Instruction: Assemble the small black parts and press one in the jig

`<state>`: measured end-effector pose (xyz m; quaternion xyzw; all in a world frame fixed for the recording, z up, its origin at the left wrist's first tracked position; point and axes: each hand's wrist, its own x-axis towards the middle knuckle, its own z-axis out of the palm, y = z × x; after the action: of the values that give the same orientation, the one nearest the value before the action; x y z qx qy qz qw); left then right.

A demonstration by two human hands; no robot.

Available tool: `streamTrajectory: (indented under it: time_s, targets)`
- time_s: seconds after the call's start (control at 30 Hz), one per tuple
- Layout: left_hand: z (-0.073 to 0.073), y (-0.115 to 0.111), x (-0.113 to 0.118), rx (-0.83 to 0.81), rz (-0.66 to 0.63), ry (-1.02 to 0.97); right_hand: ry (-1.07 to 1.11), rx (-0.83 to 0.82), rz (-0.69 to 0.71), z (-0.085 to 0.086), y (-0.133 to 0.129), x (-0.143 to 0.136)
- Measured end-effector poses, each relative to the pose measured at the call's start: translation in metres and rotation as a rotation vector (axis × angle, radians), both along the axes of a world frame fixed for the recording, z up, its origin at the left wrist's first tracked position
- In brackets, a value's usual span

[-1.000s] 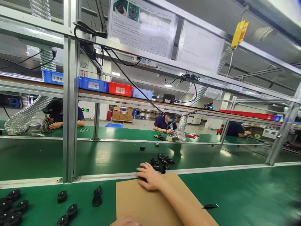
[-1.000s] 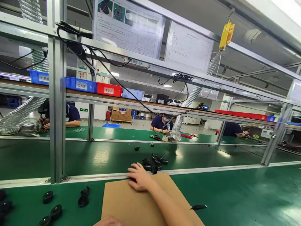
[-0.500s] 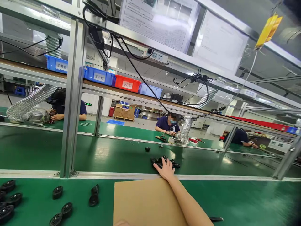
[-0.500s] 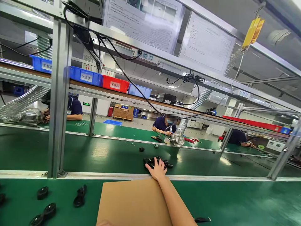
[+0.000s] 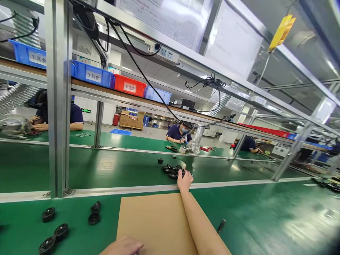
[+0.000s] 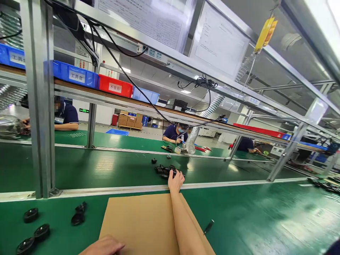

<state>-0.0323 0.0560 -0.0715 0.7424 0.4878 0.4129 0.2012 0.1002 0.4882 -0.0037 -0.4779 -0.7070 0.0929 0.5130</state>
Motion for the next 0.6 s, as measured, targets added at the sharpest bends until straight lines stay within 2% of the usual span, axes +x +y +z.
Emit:
streamTrajectory:
  time_s: [0.17,0.27,0.37,0.47,0.53,0.6]
  targets:
    - [0.043,-0.033,0.014,0.053,-0.005,-0.052,0.102,-0.021,-0.003,0.013,-0.016,0.019]
    - [0.071,-0.049,0.026,-0.005,0.012,-0.007,0.123,-0.022,0.101,0.030,-0.032,0.020]
    - [0.087,-0.056,0.034,-0.110,0.075,0.028,0.116,-0.041,0.245,0.045,-0.060,0.025]
    - [0.087,-0.057,0.040,-0.154,0.149,0.035,0.032,-0.118,0.473,0.050,-0.104,0.039]
    - [0.081,-0.058,0.043,-0.159,0.258,0.065,-0.103,-0.202,0.729,0.049,-0.142,0.055]
    - [0.078,-0.059,0.046,-0.165,0.382,0.117,-0.296,-0.291,1.051,0.049,-0.183,0.073]
